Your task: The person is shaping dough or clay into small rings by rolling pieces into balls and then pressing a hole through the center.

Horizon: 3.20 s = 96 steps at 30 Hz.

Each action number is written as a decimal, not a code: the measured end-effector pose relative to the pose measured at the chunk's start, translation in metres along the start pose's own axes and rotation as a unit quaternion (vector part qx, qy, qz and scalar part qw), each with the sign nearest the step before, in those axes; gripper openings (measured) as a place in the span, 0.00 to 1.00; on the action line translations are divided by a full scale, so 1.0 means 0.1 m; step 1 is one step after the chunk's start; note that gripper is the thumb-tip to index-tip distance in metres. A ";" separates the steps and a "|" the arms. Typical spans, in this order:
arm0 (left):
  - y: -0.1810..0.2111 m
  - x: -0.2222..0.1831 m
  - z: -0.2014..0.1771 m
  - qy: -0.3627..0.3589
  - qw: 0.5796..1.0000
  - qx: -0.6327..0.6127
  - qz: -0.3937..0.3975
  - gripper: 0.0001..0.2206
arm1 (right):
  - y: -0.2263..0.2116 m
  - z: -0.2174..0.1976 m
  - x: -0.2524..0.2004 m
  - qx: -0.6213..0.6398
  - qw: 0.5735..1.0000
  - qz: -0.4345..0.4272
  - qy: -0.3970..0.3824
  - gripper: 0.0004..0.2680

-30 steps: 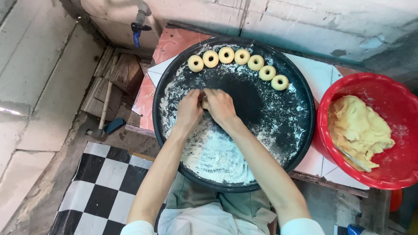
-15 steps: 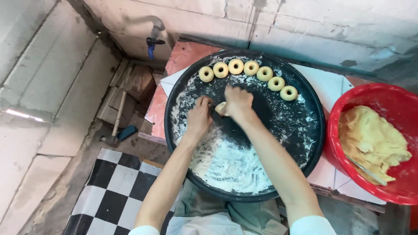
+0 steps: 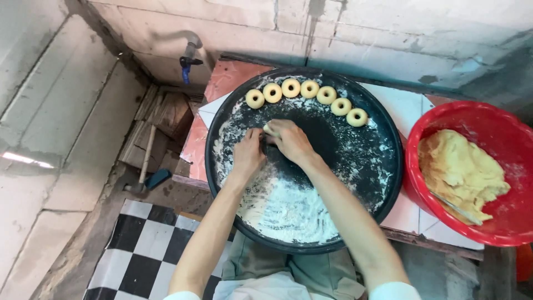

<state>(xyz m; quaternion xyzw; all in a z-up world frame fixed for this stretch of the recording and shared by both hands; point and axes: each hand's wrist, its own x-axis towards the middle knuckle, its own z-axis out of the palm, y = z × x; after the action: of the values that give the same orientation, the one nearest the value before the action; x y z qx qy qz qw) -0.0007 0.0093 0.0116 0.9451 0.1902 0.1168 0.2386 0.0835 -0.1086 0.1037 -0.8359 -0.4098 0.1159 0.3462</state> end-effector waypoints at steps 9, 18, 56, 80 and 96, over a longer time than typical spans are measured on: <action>0.00 0.06 0.03 -0.025 0.999 -0.028 -0.019 0.16 | 1.12 0.69 -0.88 -0.502 0.861 -0.081 -0.013 0.05; -0.07 0.09 0.12 0.005 1.000 -0.013 -0.017 0.12 | 1.40 -0.08 0.28 -0.196 0.951 0.227 -0.078 0.12; -0.06 0.01 -0.11 -0.068 0.992 0.058 0.090 0.19 | 1.00 0.17 -0.45 -0.188 0.977 0.077 -0.058 0.12; -0.41 0.12 0.31 -0.013 0.996 -0.031 0.077 0.13 | 0.95 0.03 -0.51 -0.185 0.975 0.104 -0.069 0.12; -0.29 0.08 0.20 0.015 0.996 -0.018 0.084 0.10 | 1.64 0.24 0.32 -0.136 0.949 0.272 -0.084 0.23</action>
<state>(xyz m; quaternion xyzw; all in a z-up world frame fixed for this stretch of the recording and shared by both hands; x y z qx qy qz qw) 0.0042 0.0278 -0.0189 0.9514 0.1117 0.1537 0.2422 0.1918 -0.1421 -0.0219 -0.9419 -0.2063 0.2191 0.1492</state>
